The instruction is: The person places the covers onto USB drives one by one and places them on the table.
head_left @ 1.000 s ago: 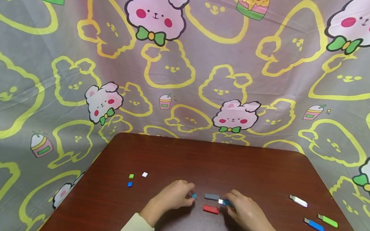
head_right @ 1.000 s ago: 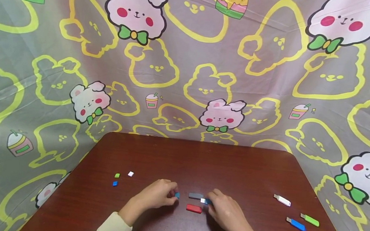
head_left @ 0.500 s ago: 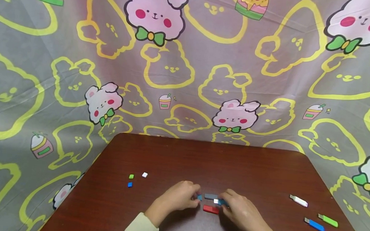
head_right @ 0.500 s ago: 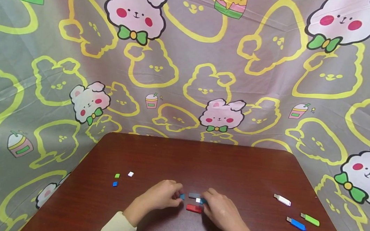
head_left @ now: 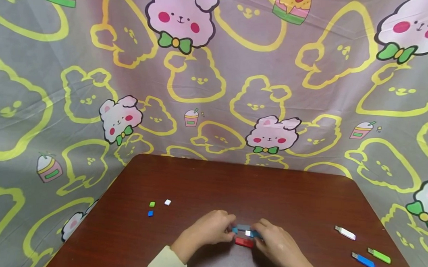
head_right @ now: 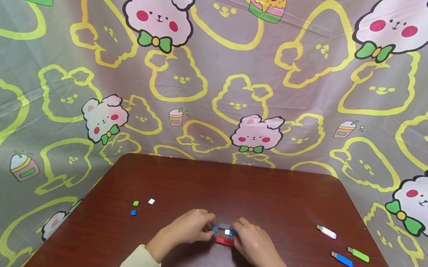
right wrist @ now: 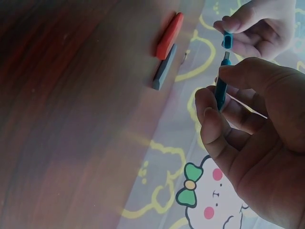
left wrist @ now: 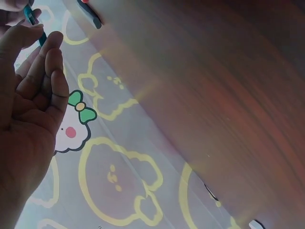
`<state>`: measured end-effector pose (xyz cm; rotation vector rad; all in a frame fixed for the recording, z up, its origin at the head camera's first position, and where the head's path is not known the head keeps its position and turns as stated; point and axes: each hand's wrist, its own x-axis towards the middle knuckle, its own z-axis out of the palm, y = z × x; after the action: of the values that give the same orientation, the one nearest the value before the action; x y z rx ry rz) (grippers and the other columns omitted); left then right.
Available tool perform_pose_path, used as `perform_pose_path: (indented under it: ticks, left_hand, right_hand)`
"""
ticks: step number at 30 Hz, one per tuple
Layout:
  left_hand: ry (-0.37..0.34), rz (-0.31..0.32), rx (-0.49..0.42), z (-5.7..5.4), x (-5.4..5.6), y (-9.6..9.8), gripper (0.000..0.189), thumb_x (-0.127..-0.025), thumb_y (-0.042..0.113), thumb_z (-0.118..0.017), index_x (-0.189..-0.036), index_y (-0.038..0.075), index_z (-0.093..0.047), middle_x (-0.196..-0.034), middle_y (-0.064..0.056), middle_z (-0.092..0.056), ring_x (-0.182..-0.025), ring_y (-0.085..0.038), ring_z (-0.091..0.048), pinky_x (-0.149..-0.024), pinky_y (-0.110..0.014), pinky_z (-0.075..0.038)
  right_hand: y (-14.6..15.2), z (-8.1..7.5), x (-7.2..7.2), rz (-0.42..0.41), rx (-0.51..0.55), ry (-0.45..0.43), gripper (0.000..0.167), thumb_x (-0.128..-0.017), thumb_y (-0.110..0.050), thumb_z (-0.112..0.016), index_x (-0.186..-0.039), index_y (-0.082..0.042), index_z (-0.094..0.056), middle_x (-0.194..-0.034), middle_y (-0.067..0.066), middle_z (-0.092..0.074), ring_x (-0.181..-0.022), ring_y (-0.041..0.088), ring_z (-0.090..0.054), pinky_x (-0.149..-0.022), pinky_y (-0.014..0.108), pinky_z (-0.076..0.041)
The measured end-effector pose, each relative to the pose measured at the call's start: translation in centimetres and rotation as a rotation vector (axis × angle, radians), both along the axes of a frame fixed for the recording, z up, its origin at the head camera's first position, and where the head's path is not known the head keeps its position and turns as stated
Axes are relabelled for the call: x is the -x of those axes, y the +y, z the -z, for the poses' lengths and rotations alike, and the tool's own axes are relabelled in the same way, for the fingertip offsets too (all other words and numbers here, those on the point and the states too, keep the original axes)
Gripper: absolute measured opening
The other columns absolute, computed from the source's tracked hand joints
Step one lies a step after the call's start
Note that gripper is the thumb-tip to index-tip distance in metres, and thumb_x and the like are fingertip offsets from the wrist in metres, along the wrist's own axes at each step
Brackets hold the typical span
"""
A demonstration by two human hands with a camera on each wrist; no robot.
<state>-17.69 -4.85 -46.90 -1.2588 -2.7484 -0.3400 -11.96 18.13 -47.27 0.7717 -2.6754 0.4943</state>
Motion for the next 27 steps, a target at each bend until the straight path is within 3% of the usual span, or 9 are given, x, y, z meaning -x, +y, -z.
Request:
perform_pose_path:
  ticks: [9,16,27]
  left_hand:
    - [0.039,0.016,-0.002,-0.1,-0.3,0.4,0.018,-0.081,0.029,-0.080,-0.090,0.020,-0.067,-0.073,0.015,-0.058,-0.063,0.004,-0.048,-0.057,-0.013,-0.039]
    - [0.040,0.023,-0.003,-0.3,-0.4,0.8,0.018,-0.081,0.029,-0.080,-0.090,0.020,-0.067,-0.074,0.016,-0.059,-0.064,0.005,-0.048,-0.058,-0.012,-0.040]
    - [0.011,0.025,0.002,-0.4,-0.7,1.2,0.019,-0.082,0.031,-0.080,-0.091,0.021,-0.067,-0.074,0.015,-0.057,-0.065,0.004,-0.047,-0.057,-0.012,-0.039]
  right_hand:
    - [-0.3,-0.1,0.0,0.008,-0.006,-0.031,0.022,-0.080,-0.010,-0.079,-0.099,-0.016,-0.071,-0.089,-0.011,-0.058,-0.065,0.002,-0.053,-0.052,0.025,-0.046]
    - [-0.5,-0.1,0.0,-0.016,-0.009,0.022,0.026,-0.077,-0.009,-0.082,-0.099,-0.016,-0.070,-0.090,-0.010,-0.059,-0.067,0.005,-0.057,-0.052,0.027,-0.047]
    - [-0.6,-0.2,0.0,-0.007,-0.009,-0.045,0.022,-0.080,-0.012,-0.082,-0.098,-0.016,-0.069,-0.089,-0.010,-0.057,-0.065,0.001,-0.050,-0.052,0.023,-0.045]
